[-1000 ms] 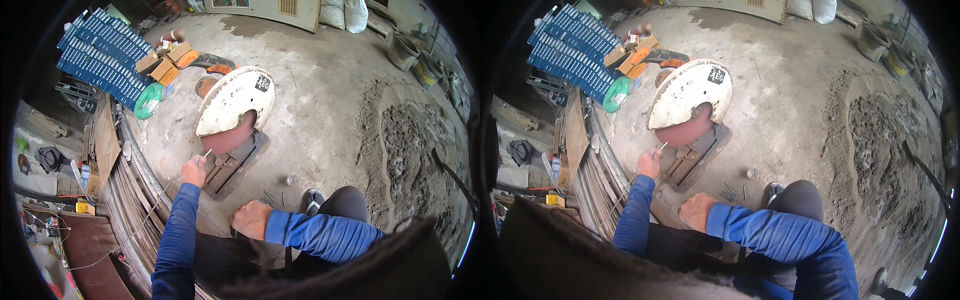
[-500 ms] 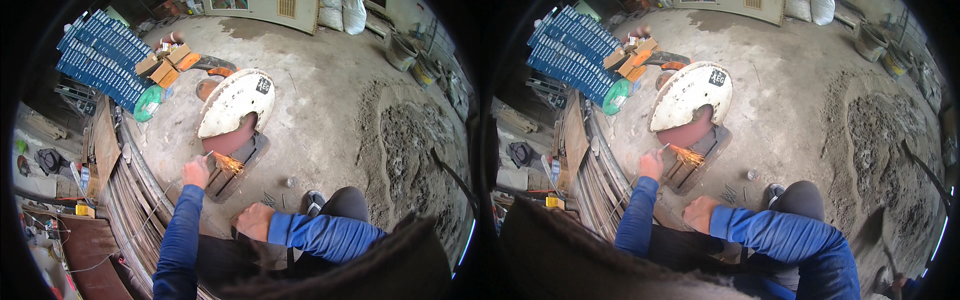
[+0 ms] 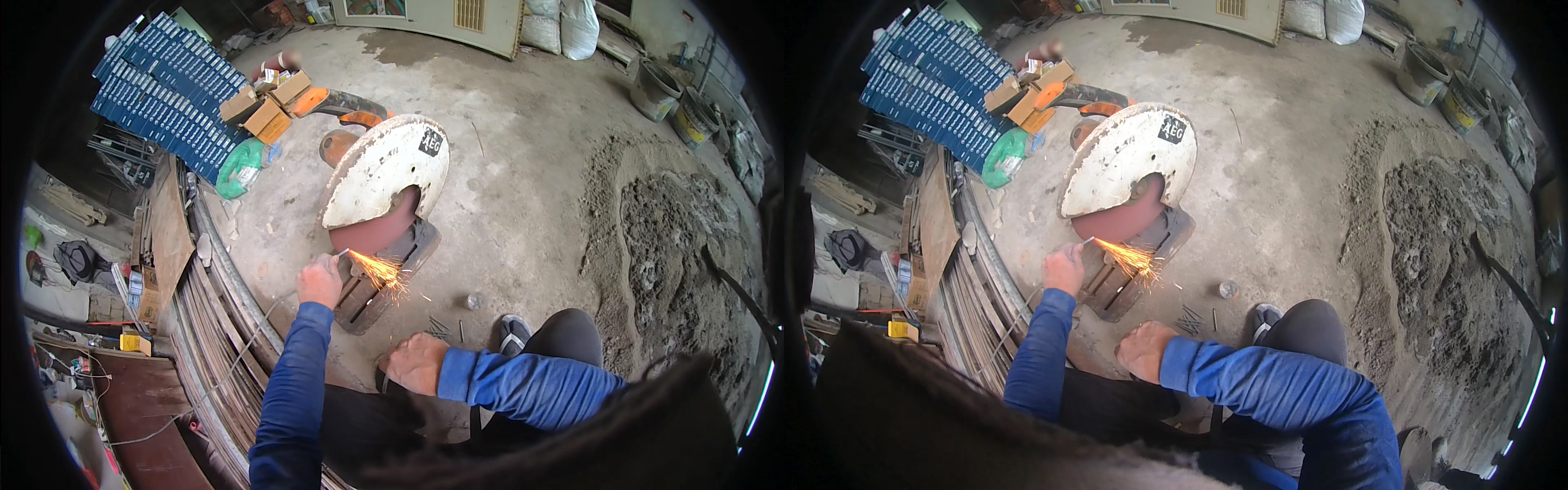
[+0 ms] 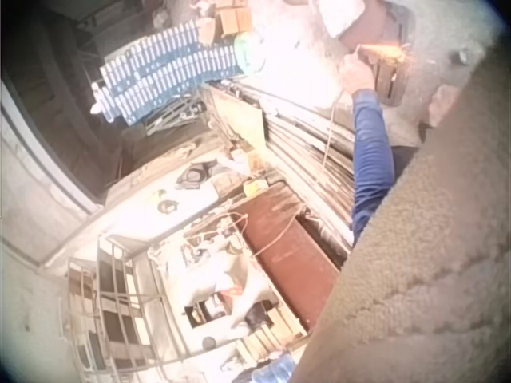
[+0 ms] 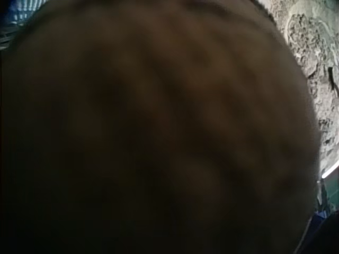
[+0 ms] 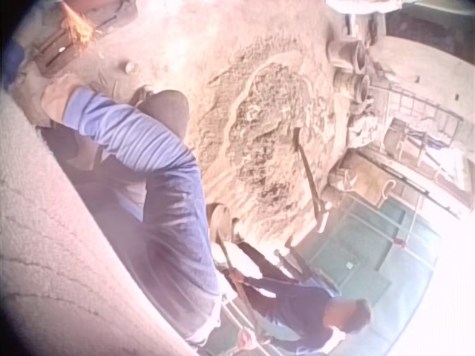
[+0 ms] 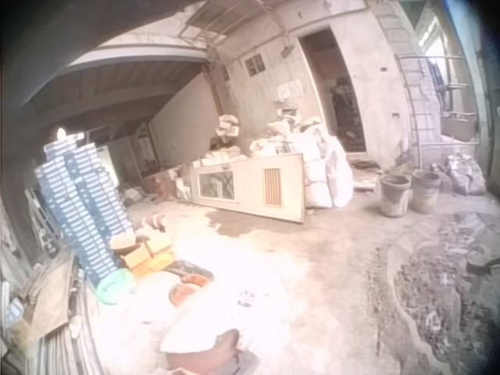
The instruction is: The person uses a bench grinder to sharpen or grind small metal rods one at a time. They hold each rod against the spinning wheel, producing sparks, then place the finished pieces on the floor and pick up the next rod.
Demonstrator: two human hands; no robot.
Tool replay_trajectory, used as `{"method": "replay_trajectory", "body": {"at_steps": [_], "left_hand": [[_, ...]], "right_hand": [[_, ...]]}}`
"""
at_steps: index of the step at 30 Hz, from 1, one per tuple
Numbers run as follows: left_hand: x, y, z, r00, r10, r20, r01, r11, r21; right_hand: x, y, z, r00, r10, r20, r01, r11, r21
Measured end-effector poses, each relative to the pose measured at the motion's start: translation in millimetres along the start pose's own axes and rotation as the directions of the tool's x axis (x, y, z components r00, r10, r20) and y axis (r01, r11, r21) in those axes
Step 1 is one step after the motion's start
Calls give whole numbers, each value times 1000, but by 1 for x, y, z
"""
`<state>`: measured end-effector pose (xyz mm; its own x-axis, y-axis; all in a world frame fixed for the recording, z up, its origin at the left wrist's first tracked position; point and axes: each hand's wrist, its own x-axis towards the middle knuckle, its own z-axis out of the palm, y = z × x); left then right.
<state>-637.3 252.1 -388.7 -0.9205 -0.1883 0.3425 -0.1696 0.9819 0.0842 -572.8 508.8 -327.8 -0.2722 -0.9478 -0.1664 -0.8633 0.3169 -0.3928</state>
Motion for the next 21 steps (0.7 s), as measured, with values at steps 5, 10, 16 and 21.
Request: {"method": "replay_trajectory", "body": {"at_steps": [5,10,16,21], "left_hand": [[-1,0,-1,1000,8,-17,-8,1000,5],[0,0,-3,998,36,-43,-35,999,21],[4,5,-5,1000,-21,15,21,1000,-11],[-2,7,-9,996,-70,54,68,997,34]], "right_hand": [[0,-6,-2,999,10,44,-10,1000,10],[-4,-19,-7,998,-65,-9,65,996,52],[-9,-43,-5,975,-85,-206,107,990,97],[-19,-30,7,998,-26,-62,30,998,57]]}}
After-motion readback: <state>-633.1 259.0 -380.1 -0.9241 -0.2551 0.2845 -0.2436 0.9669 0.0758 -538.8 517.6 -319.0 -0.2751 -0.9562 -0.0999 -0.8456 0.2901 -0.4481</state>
